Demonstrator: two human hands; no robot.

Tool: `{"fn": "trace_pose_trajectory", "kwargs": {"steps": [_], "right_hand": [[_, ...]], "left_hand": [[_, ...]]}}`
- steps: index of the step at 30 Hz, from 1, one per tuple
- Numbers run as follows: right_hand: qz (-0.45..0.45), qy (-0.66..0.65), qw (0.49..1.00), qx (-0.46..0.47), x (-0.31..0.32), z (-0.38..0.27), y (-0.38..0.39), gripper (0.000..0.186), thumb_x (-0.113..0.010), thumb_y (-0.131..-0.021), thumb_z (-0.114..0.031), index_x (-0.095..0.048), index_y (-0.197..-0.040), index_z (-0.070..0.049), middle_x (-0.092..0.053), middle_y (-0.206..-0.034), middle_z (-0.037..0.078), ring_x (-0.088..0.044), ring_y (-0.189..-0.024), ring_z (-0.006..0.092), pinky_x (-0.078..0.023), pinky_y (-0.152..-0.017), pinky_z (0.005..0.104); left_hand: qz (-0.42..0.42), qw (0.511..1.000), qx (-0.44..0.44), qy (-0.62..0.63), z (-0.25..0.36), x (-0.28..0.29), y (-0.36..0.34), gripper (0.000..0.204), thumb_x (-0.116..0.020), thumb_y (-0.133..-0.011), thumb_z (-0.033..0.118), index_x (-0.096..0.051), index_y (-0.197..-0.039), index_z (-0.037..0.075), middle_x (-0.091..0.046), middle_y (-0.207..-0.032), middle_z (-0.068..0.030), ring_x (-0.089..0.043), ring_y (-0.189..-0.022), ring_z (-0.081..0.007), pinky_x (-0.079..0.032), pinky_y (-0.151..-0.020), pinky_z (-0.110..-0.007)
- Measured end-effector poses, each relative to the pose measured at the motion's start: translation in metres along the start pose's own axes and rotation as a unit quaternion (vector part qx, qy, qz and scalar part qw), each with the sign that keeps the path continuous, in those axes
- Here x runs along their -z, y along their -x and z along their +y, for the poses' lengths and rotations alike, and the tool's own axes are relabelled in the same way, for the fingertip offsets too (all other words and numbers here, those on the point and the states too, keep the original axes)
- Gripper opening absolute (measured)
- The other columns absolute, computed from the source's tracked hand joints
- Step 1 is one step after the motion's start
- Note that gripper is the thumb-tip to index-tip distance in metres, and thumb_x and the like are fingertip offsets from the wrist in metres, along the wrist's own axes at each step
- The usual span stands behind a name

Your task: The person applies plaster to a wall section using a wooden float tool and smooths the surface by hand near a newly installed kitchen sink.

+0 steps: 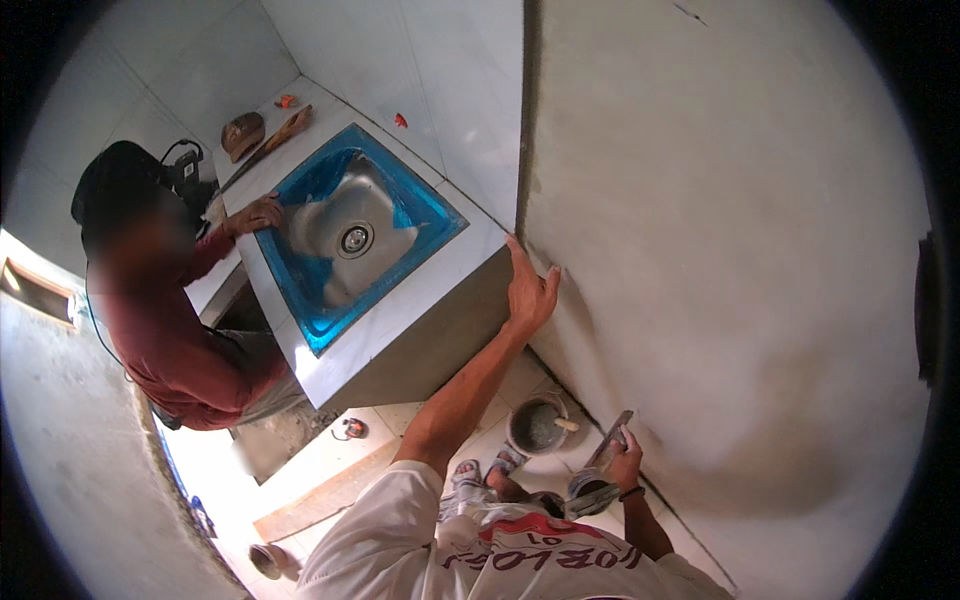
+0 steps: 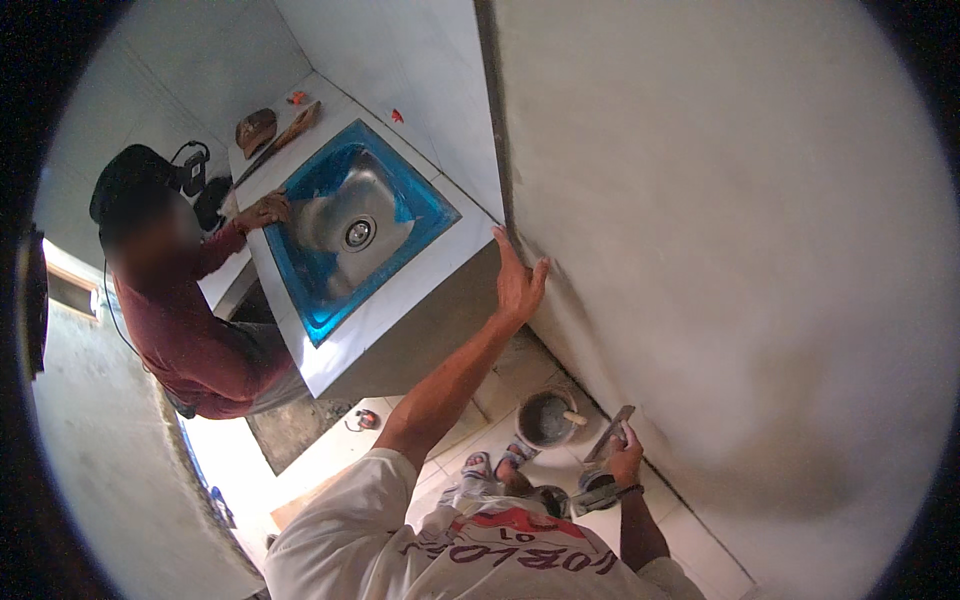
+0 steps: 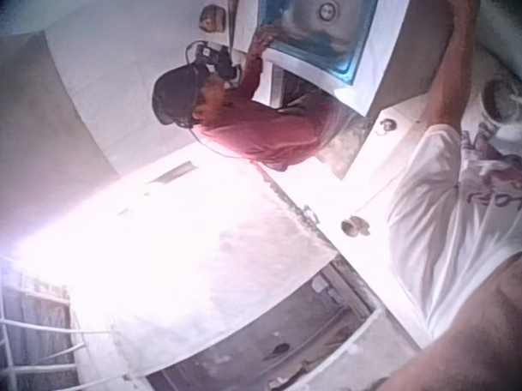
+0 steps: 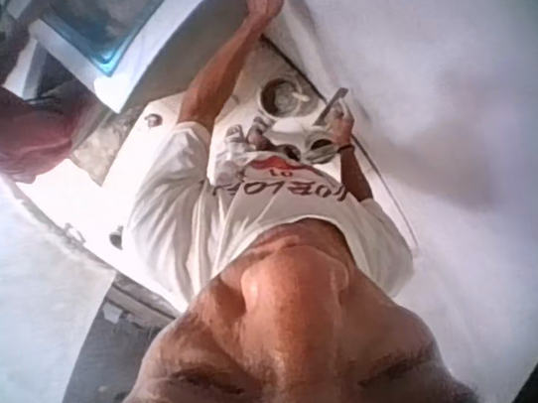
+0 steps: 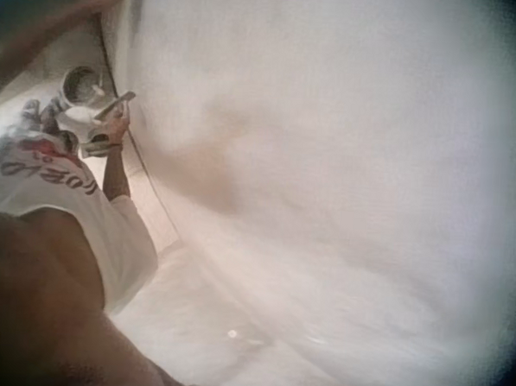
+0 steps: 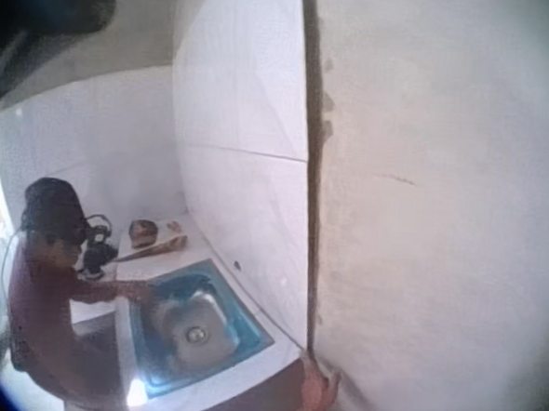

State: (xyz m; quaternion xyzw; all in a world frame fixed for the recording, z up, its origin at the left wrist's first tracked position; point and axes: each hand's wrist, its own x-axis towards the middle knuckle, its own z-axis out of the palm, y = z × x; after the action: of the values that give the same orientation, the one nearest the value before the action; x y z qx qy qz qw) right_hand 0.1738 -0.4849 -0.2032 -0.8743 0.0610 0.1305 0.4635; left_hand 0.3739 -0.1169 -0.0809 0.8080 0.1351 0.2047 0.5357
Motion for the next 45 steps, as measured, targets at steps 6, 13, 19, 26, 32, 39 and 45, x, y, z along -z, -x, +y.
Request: {"fn": "trace_pose_trajectory", "kwargs": {"steps": [6, 13, 19, 26, 32, 39, 45], "right_hand": [[0.018, 0.02, 0.998, 0.05, 0.015, 0.0, -0.007, 0.046, -0.059, -0.089, -0.007, -0.051, -0.133, 0.007, -0.057, -0.131, 0.02, -0.053, -0.123, 0.0279, -0.039, -0.105, 0.0359], [0.051, 0.005, 0.997, 0.056, 0.032, 0.035, 0.017, 0.049, -0.059, -0.087, -0.012, -0.052, -0.13, 0.009, -0.058, -0.128, 0.022, -0.055, -0.119, 0.0294, -0.04, -0.104, 0.037], [0.024, -0.015, 0.999, 0.044, 0.02, 0.016, 0.022, 0.052, -0.06, -0.085, -0.015, -0.052, -0.13, 0.009, -0.059, -0.127, 0.023, -0.057, -0.117, 0.0297, -0.041, -0.103, 0.0369], [-0.016, -0.012, 0.991, 0.131, 0.028, -0.08, 0.02, 0.048, -0.059, -0.091, -0.018, -0.052, -0.129, 0.01, -0.058, -0.128, 0.023, -0.055, -0.12, 0.0292, -0.04, -0.104, 0.0375], [0.046, 0.032, 0.972, 0.227, 0.056, -0.166, 0.009, 0.047, -0.064, -0.09, -0.023, -0.055, -0.122, 0.011, -0.064, -0.113, 0.022, -0.061, -0.104, 0.0286, -0.046, -0.091, 0.038], [0.108, -0.014, 0.952, 0.287, 0.112, -0.215, 0.008, 0.045, -0.058, -0.088, -0.009, -0.05, -0.125, 0.013, -0.06, -0.106, 0.009, -0.055, -0.088, 0.0142, -0.048, -0.077, 0.0286], [0.283, -0.032, 0.9, 0.329, 0.188, -0.251, 0.016, 0.032, -0.057, -0.087, -0.014, -0.058, -0.107, 0.01, -0.06, -0.091, 0.009, -0.056, -0.079, 0.0155, -0.045, -0.064, 0.0301]], "left_hand": [[0.095, 0.995, 0.022, 0.028, -0.007, -0.023, -0.014, 0.095, -0.055, -0.088, 0.018, 0.016, -0.149, -0.002, -0.013, -0.16, -0.0186, -0.04, -0.133, -0.0406, -0.042, -0.101, -0.041], [0.133, 0.975, 0.088, 0.153, 0.015, -0.028, -0.021, 0.095, -0.055, -0.089, 0.019, 0.016, -0.15, 0.0, -0.016, -0.161, -0.0126, -0.037, -0.138, -0.0331, -0.042, -0.1, -0.038], [0.191, 0.966, 0.102, 0.14, 0.001, -0.038, -0.033, 0.093, -0.054, -0.092, 0.024, 0.014, -0.15, -0.002, -0.019, -0.159, -0.0156, -0.036, -0.138, -0.0357, -0.04, -0.103, -0.037], [0.233, 0.957, 0.077, 0.151, 0.013, -0.038, -0.035, 0.092, -0.055, -0.093, 0.028, 0.01, -0.15, -0.003, -0.023, -0.157, -0.0205, -0.03, -0.141, -0.0378, -0.032, -0.109, -0.038], [0.226, 0.953, 0.069, 0.19, 0.046, -0.026, -0.036, 0.095, -0.058, -0.091, 0.029, 0.009, -0.15, -0.003, -0.025, -0.156, -0.0206, -0.03, -0.141, -0.0371, -0.032, -0.109, -0.038], [0.256, 0.945, -0.009, 0.202, 0.078, -0.013, -0.048, 0.098, -0.06, -0.088, 0.028, 0.009, -0.15, -0.003, -0.022, -0.156, -0.0233, -0.034, -0.139, -0.0385, -0.035, -0.108, -0.038], [0.276, 0.939, -0.048, 0.202, 0.11, 0.001, -0.059, 0.1, -0.06, -0.087, 0.027, 0.01, -0.149, -0.005, -0.019, -0.157, -0.0249, -0.035, -0.138, -0.0388, -0.037, -0.106, -0.036]]}}
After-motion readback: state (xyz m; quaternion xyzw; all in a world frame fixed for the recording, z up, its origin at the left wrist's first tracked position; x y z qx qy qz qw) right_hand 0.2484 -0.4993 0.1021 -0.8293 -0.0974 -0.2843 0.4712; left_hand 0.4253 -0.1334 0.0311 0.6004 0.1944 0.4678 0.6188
